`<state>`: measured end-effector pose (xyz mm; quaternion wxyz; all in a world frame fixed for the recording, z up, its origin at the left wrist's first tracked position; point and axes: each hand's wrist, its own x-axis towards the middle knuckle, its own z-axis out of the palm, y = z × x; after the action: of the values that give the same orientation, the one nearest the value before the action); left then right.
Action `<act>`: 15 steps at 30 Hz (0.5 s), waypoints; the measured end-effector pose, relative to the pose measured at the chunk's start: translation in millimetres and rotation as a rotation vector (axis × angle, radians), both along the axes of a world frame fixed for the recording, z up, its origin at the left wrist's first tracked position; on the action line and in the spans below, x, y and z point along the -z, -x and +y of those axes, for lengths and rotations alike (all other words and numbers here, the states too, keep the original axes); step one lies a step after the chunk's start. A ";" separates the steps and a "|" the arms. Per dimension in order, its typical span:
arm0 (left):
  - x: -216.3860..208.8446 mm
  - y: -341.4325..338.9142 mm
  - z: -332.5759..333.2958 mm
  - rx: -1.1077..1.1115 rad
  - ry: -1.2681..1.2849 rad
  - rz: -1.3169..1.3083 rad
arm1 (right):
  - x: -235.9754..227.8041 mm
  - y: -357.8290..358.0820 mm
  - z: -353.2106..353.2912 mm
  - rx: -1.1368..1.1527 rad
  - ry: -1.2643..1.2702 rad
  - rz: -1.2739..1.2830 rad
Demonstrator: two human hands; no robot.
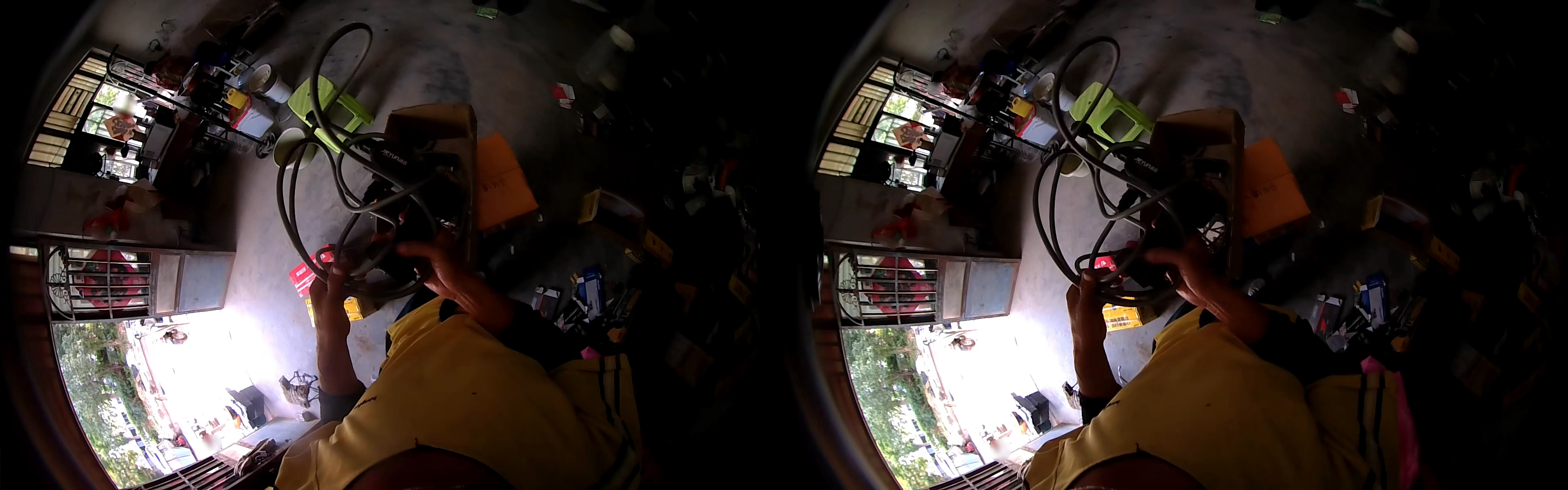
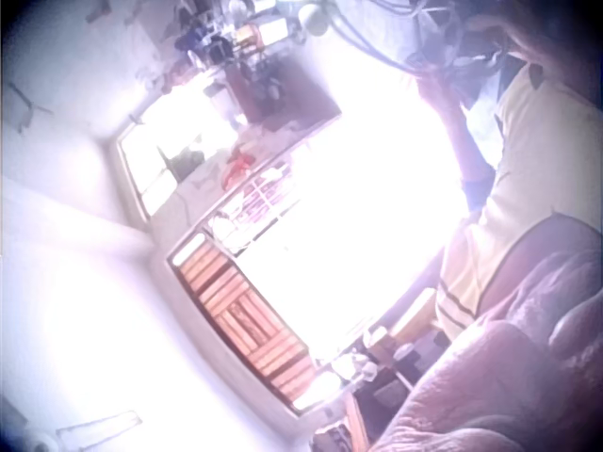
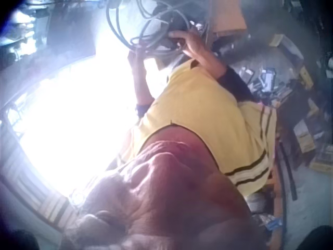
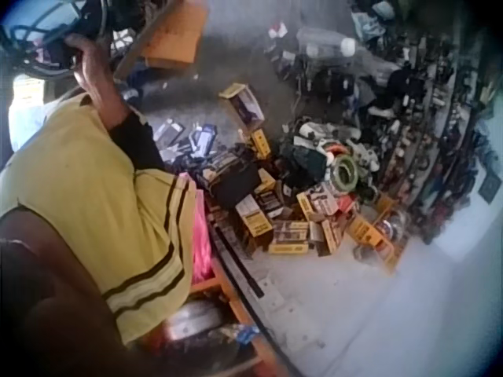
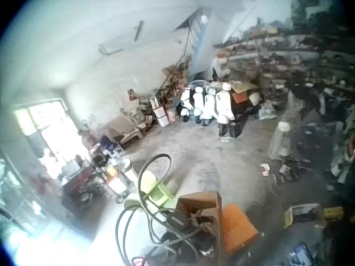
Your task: The person retrieves a high-pressure washer and hose from a cluttered workshop, then moves outside to a paved area. They spray water onto a black electric scooter and the surrounding ground using the pressure washer wand. The person also picks up a white basin containing a small object and continues to spray the scooter and the basin.
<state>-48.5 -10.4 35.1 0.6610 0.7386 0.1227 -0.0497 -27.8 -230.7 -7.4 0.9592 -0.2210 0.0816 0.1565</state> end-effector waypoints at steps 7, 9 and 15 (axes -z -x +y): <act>-53.1 -7.1 -37.7 -0.106 -0.997 -0.455 | -5.5 2.8 -17.8 0.121 0.131 0.005; -71.2 -19.1 -43.1 0.002 -0.945 -0.731 | 1.5 4.4 -20.4 0.120 0.199 -0.007; -117.0 -44.8 -75.1 0.507 -0.784 -0.910 | 10.0 16.0 -19.1 0.172 0.572 -0.093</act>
<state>-3.7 -85.6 152.1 0.2962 0.8784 -0.3384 0.1620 -43.7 -249.7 -17.4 0.8704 -0.4814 0.0967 0.0352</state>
